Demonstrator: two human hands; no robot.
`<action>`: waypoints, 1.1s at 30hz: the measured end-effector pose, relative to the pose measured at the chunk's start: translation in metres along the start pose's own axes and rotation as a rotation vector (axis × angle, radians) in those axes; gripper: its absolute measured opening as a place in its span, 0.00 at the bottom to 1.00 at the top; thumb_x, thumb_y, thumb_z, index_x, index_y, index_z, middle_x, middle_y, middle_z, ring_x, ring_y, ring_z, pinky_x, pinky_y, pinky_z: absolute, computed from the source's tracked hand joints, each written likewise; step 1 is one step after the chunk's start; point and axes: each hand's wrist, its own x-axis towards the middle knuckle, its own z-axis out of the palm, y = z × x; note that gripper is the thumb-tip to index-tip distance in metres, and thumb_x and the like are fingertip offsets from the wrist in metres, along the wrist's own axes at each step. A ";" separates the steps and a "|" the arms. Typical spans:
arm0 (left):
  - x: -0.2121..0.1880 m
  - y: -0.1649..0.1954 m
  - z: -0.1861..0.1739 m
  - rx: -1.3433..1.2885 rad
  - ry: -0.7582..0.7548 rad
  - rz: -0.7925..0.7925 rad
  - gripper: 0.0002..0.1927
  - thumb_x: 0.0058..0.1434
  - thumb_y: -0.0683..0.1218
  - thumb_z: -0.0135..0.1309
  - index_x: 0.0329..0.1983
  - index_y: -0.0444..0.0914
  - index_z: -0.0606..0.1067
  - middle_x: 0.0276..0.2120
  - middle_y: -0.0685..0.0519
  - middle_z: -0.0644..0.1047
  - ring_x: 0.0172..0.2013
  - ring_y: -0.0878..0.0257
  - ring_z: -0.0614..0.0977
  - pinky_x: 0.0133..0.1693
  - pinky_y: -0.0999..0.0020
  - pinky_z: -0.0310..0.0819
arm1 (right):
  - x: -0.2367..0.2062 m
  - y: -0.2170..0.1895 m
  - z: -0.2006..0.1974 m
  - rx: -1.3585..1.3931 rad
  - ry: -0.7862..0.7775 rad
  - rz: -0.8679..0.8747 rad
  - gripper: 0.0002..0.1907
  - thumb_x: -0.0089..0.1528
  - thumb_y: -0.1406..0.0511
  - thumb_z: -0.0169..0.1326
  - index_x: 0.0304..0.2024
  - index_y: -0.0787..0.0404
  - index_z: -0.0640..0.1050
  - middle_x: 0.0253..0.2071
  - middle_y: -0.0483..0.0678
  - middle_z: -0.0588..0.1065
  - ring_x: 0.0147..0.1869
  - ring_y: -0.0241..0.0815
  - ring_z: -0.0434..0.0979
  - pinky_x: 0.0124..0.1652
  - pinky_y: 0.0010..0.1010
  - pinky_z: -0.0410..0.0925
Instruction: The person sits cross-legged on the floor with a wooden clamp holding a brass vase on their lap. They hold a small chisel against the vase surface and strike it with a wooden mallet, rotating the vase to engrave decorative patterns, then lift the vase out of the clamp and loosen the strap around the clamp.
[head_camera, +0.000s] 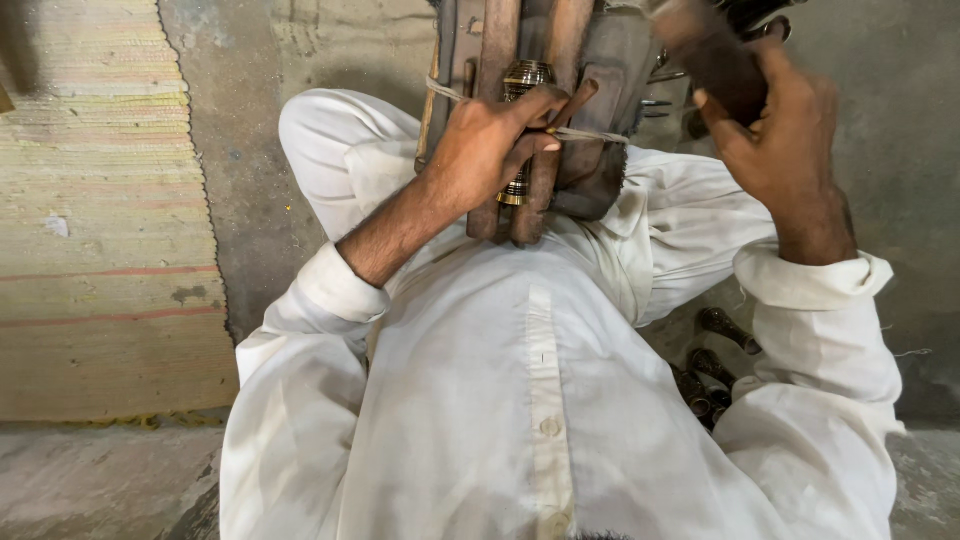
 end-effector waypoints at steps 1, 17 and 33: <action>0.000 0.001 -0.001 0.015 0.004 -0.004 0.18 0.65 0.44 0.63 0.56 0.39 0.73 0.31 0.43 0.82 0.31 0.46 0.85 0.34 0.53 0.80 | -0.001 -0.001 -0.001 -0.125 -0.012 -0.068 0.15 0.62 0.71 0.67 0.49 0.64 0.77 0.33 0.54 0.77 0.32 0.51 0.79 0.35 0.41 0.69; -0.006 -0.006 -0.002 0.029 -0.001 0.013 0.17 0.67 0.45 0.63 0.56 0.41 0.73 0.34 0.47 0.84 0.33 0.48 0.86 0.36 0.54 0.81 | -0.005 0.002 0.000 -0.256 -0.014 -0.150 0.15 0.64 0.70 0.67 0.50 0.63 0.76 0.37 0.53 0.79 0.39 0.46 0.80 0.42 0.37 0.70; -0.013 -0.012 -0.005 -0.035 0.027 0.036 0.19 0.68 0.46 0.63 0.59 0.39 0.73 0.39 0.45 0.84 0.36 0.50 0.87 0.37 0.57 0.82 | 0.008 -0.019 -0.015 -0.193 0.000 -0.195 0.12 0.63 0.73 0.63 0.48 0.66 0.76 0.38 0.54 0.78 0.38 0.50 0.80 0.43 0.40 0.70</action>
